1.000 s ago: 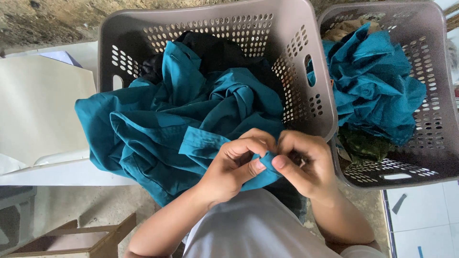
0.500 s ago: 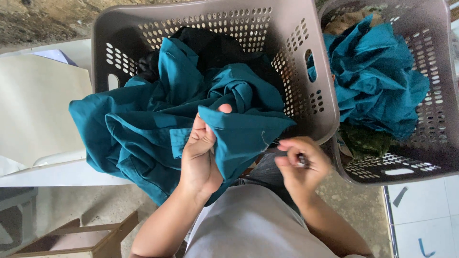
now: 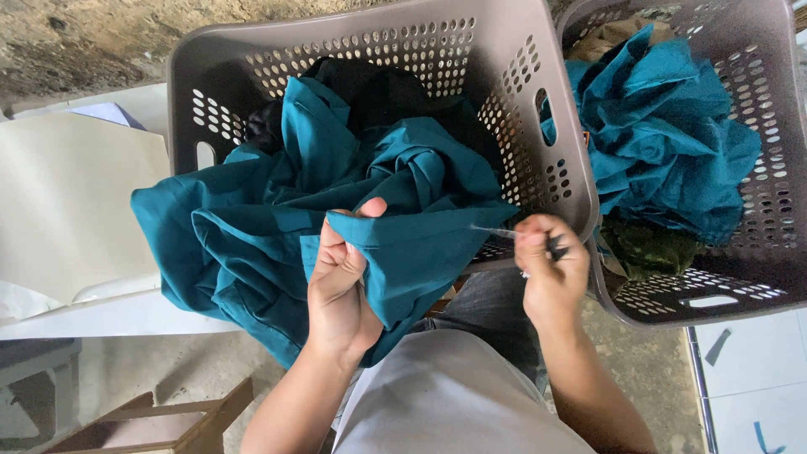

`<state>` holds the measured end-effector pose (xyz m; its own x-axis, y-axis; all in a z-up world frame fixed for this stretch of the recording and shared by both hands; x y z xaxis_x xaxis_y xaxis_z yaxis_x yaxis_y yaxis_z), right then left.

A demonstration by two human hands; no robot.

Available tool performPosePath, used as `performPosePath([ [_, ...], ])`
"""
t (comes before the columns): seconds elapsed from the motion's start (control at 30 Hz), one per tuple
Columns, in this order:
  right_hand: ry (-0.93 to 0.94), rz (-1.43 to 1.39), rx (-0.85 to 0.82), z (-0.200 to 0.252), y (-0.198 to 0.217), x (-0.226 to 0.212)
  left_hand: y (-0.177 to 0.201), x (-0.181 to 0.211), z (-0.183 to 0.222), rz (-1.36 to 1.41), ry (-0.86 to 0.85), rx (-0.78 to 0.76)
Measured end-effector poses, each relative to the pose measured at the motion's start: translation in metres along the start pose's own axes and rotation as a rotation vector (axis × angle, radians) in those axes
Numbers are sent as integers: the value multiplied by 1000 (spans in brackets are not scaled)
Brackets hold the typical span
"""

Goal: Inspecting a teal garment for loose threads and trimming them using thread snips

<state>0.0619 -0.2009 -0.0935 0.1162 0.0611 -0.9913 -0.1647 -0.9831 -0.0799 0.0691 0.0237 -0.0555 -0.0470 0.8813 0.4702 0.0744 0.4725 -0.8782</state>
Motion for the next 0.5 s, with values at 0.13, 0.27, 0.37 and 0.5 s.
performPosePath([
  [0.13,49,-108,89,-12,22,-18,-12,5,0,-65,-30,-37],
  [0.27,191,290,128,-13,36,-64,-40,12,9,-406,-21,-166],
  [0.37,120,366,-82,-7,22,-74,-63,11,19,-589,36,-304],
  [0.5,-98,216,-357,11,-10,-74,-73,4,29,-618,64,-422],
])
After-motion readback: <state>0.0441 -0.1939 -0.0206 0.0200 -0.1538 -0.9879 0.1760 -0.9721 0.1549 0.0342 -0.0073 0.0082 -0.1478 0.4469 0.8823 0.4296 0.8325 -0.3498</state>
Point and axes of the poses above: each hand's wrist, its own z-axis away from the middle knuckle, its own y-axis out of the back of the hand, x = y × z, the point moved 8 cm from there along -z, towards the middle knuckle, and after that the axes turned 11 degrees about -x, right-handed, at the moved point
